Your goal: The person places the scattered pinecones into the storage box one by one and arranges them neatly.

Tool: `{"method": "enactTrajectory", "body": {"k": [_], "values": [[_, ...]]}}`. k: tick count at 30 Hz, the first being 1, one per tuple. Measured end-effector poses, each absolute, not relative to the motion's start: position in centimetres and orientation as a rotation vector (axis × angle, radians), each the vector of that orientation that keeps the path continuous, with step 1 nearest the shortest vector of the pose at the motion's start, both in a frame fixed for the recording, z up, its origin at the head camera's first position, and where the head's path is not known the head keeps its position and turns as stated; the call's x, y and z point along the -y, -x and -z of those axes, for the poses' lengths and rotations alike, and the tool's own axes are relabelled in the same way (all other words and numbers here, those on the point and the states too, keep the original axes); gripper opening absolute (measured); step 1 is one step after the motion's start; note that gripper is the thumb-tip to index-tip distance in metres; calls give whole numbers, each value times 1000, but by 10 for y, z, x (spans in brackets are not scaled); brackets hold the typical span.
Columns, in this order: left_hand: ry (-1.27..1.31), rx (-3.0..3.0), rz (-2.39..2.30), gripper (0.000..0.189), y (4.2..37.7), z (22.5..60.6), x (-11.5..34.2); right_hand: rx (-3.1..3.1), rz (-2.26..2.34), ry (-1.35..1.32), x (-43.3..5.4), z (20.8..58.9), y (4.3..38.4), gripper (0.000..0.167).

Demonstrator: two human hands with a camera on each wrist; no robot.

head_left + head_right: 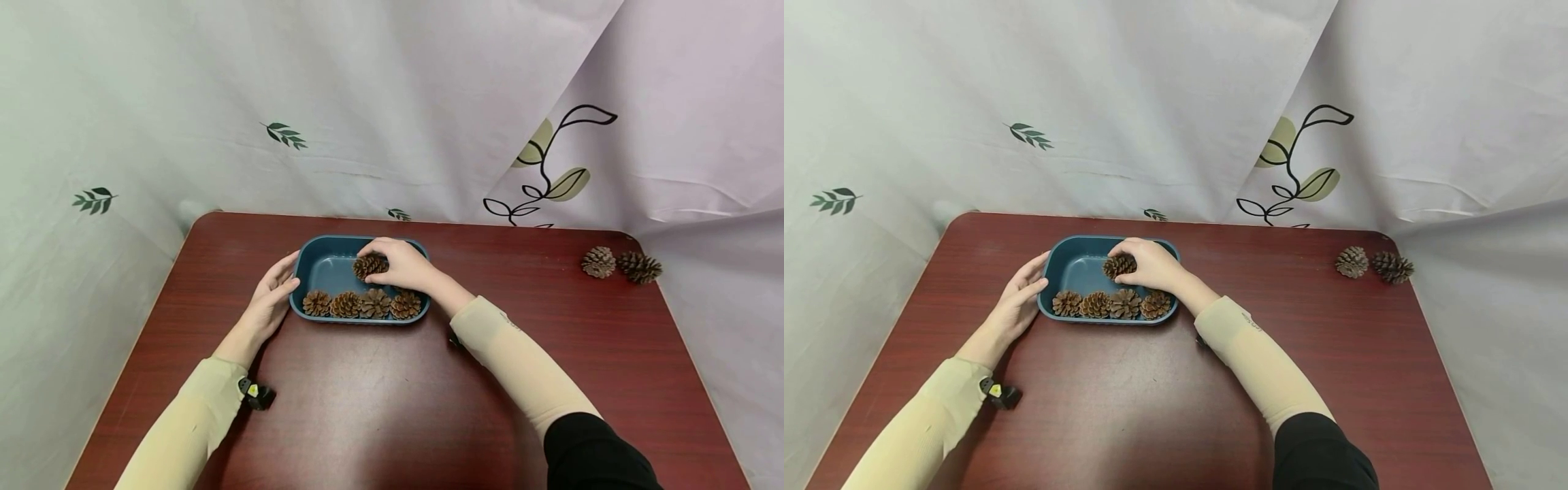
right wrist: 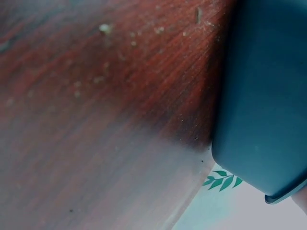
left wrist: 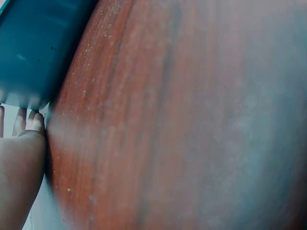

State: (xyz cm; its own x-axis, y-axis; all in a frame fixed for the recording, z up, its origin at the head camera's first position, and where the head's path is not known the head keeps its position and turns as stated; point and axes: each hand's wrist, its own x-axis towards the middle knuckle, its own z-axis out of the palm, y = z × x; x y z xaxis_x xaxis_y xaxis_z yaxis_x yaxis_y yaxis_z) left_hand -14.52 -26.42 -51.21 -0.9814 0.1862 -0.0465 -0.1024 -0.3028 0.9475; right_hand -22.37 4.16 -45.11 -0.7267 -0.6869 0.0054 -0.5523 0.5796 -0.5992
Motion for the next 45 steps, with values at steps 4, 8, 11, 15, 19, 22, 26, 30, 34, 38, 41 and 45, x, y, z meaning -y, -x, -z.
{"method": "enactTrajectory", "body": {"k": [4,8,11,15,19,22,26,30,34,38,41,45], "values": [[-108,-1732,-2402,59,145,513,264,-2582,853,1022,-41,452,224,47],[-107,-1733,-2403,60,145,513,264,-2591,833,1022,-41,452,224,46],[-112,-1739,-2397,60,145,513,265,-2600,814,1025,-41,452,224,45],[-117,-1751,-2379,60,145,513,265,-2611,780,1027,-41,451,224,45],[-119,-1754,-2372,60,146,513,265,-2626,725,1033,-41,450,223,45],[-125,-1756,-2372,60,146,514,265,-2637,689,1033,-43,448,224,46],[-127,-1754,-2374,60,147,515,266,-2634,672,1041,-47,446,225,46],[-120,-1756,-2378,60,147,515,266,-2615,680,1047,-51,445,227,46],[-111,-1762,-2380,60,147,514,266,-2605,697,1033,-53,446,228,46],[-105,-1766,-2374,60,146,514,265,-2602,720,1029,-54,448,228,45],[-101,-1772,-2365,59,145,513,265,-2601,733,1032,-55,450,228,45],[-102,-1773,-2362,60,145,513,265,-2609,748,1030,-56,451,227,45]]}}
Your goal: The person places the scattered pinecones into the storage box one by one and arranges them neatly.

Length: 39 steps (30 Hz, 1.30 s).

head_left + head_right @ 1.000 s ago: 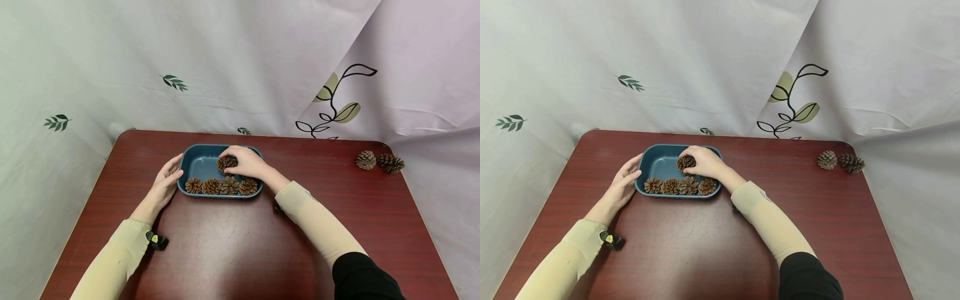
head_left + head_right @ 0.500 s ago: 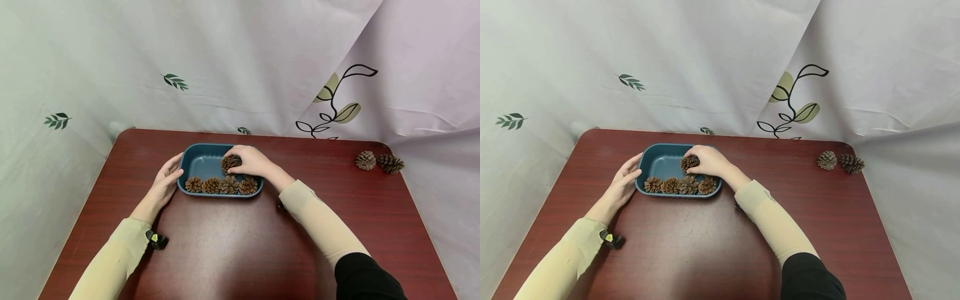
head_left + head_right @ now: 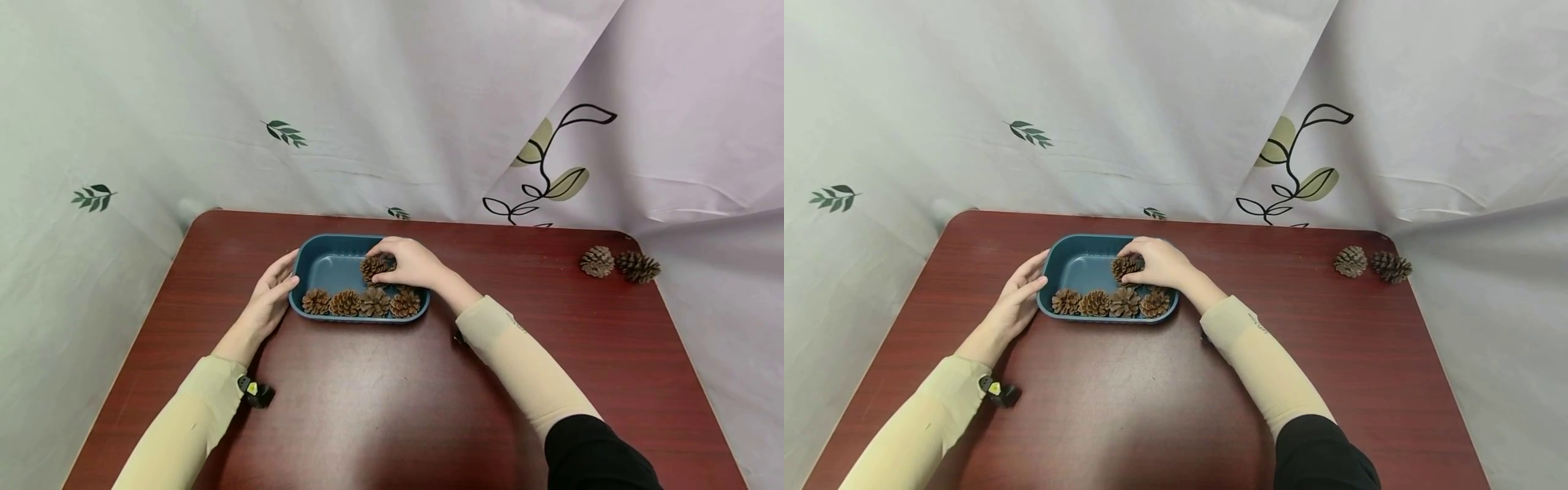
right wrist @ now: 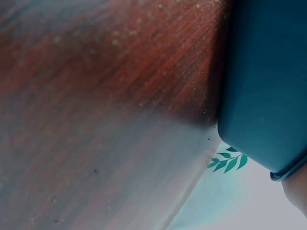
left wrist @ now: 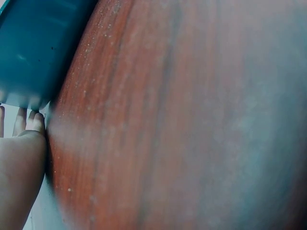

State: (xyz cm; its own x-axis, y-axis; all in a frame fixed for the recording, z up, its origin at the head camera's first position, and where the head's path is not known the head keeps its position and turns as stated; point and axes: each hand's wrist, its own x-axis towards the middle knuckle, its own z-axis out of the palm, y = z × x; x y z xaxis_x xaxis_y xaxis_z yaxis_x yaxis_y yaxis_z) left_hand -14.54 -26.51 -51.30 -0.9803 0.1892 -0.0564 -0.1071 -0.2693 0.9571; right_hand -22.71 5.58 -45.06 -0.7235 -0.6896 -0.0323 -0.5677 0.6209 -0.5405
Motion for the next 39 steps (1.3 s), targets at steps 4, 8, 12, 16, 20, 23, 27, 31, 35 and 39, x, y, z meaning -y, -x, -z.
{"method": "enactTrajectory", "body": {"k": [4,8,12,16,20,23,27,31,35,39], "values": [[-104,-1770,-2363,60,145,512,265,-2619,747,1031,-56,451,228,46],[-102,-1770,-2363,60,145,512,265,-2619,748,1032,-56,451,228,47],[-113,-1773,-2366,59,145,513,265,-2616,758,1031,-56,451,227,48],[-123,-1778,-2364,59,146,514,266,-2610,777,1022,-57,452,228,49],[-124,-1774,-2366,59,146,514,265,-2597,801,1004,-57,453,228,50],[-123,-1777,-2361,59,146,514,265,-2581,846,995,-58,452,229,50],[-117,-1788,-2345,60,146,514,265,-2561,941,1001,-60,450,228,50],[-109,-1796,-2336,60,146,515,265,-2571,1018,1019,-63,447,227,50],[-108,-1796,-2338,60,146,516,265,-2591,1108,1013,-68,441,224,48],[-121,-1788,-2352,60,146,516,266,-2600,1216,1016,-74,434,221,45]]}}
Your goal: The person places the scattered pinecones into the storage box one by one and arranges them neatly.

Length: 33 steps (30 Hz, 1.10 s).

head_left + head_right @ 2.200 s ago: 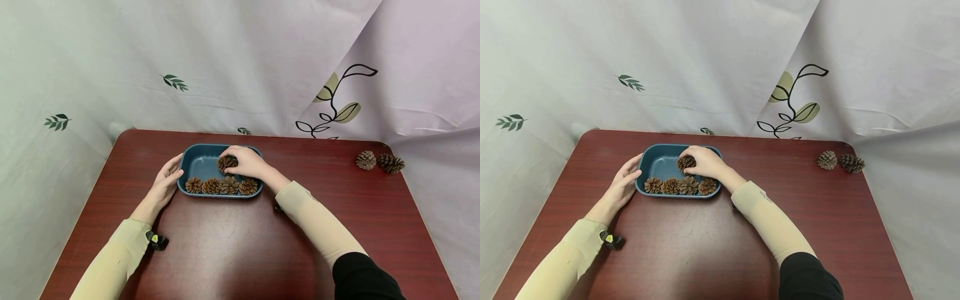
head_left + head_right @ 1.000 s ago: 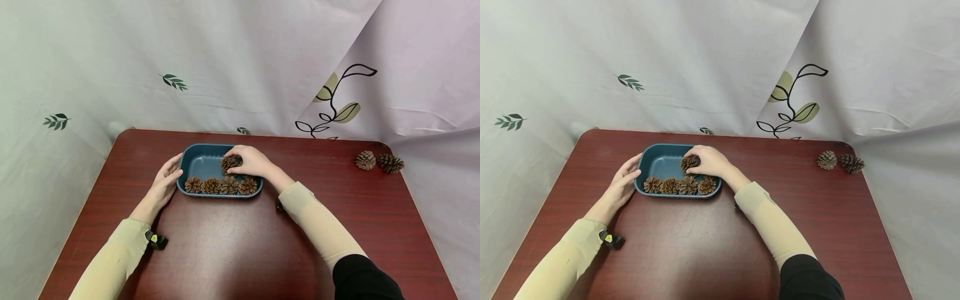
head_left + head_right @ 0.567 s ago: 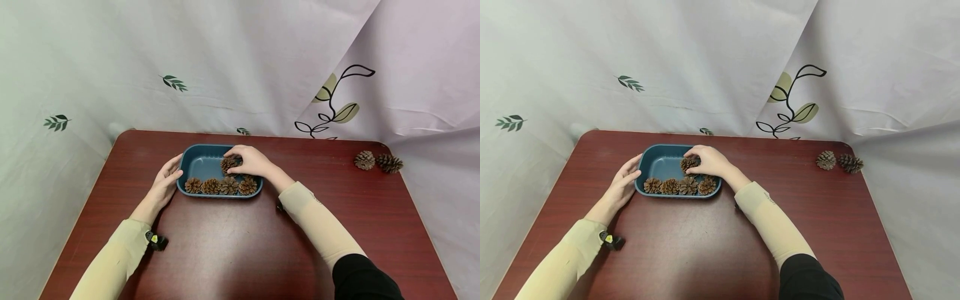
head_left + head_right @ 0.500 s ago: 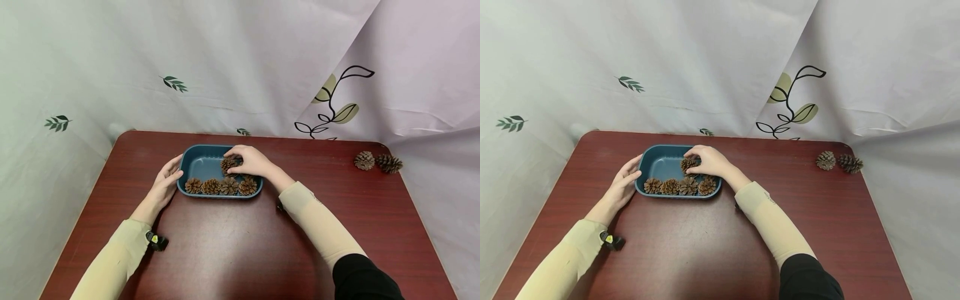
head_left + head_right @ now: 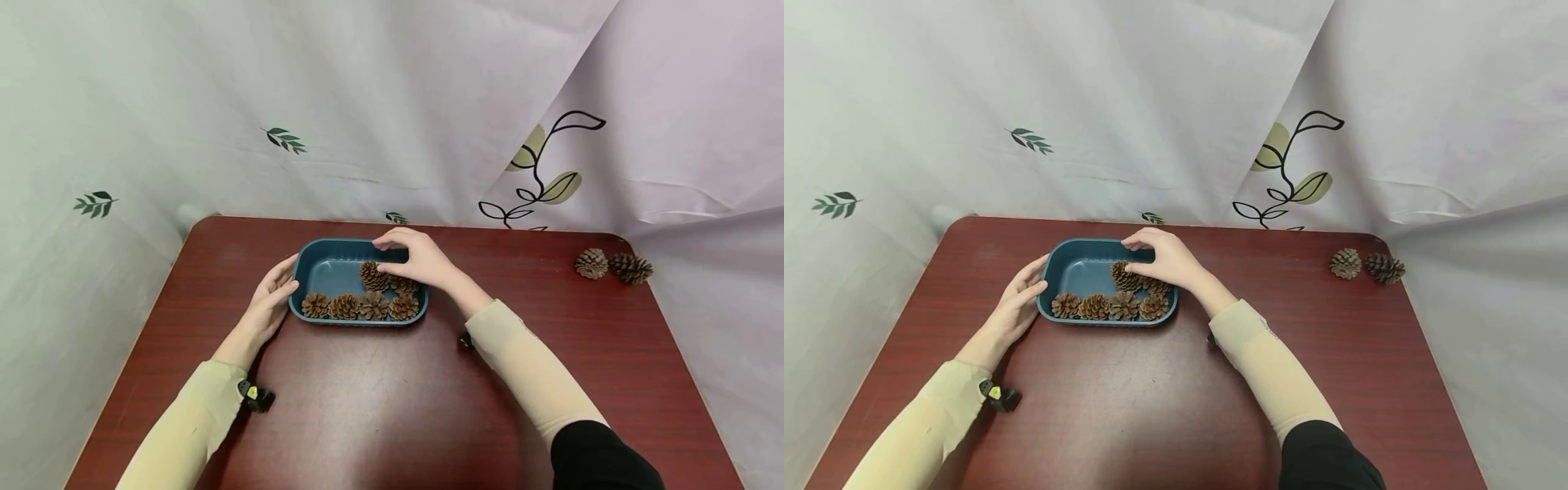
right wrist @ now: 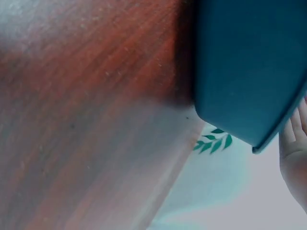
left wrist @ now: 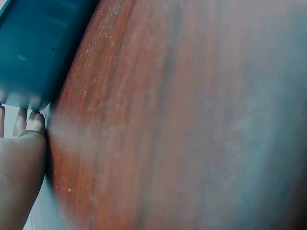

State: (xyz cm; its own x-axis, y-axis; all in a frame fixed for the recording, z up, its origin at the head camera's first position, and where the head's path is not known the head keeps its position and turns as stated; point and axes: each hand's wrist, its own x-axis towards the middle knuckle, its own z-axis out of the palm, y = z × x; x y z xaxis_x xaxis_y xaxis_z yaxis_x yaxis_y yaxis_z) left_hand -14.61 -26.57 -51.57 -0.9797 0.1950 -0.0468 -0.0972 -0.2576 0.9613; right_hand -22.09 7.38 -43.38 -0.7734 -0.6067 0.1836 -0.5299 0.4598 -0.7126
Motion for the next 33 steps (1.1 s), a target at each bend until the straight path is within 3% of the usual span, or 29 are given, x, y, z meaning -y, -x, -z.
{"method": "enactTrajectory", "body": {"k": [33], "values": [[-140,-1764,-2394,58,145,515,263,-2696,1749,785,-157,439,192,36]]}}
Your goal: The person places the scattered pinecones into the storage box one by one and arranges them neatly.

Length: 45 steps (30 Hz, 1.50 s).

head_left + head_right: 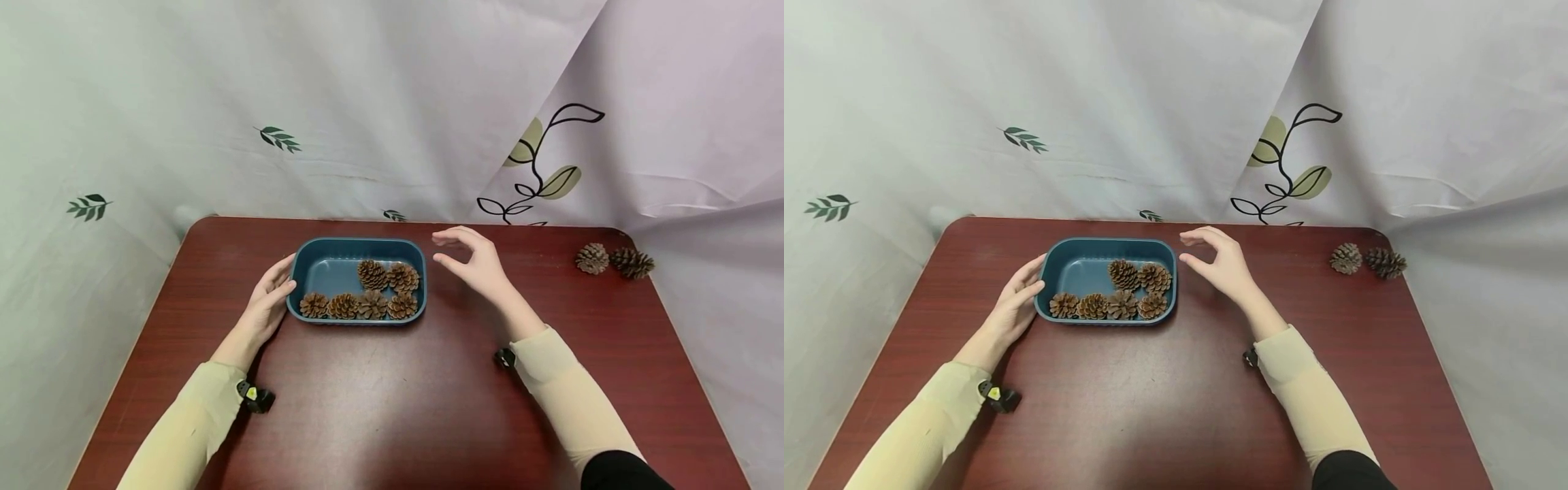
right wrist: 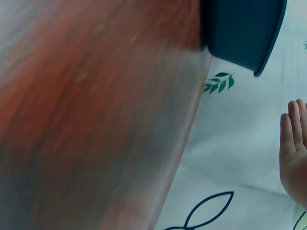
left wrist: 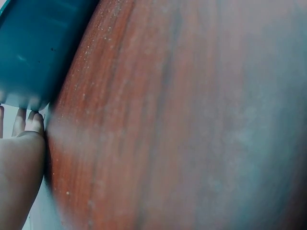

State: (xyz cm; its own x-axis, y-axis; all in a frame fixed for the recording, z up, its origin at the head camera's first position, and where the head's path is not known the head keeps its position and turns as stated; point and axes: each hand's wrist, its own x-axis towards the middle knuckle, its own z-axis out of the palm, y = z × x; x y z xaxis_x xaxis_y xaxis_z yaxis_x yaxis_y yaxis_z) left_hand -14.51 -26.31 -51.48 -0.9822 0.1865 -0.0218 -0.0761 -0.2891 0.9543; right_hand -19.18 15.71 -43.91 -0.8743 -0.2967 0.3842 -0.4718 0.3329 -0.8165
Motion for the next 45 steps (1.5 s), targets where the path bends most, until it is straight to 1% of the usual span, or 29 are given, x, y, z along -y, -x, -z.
{"method": "enactTrajectory", "body": {"k": [24,35,45], "values": [[-132,-1780,-2367,60,145,516,264,2443,-1484,-488,-233,452,177,36],[-138,-1778,-2376,60,145,516,264,2470,-1411,-412,-254,452,168,37],[-156,-1768,-2390,59,145,516,264,2554,-1266,-349,-276,461,163,36]]}}
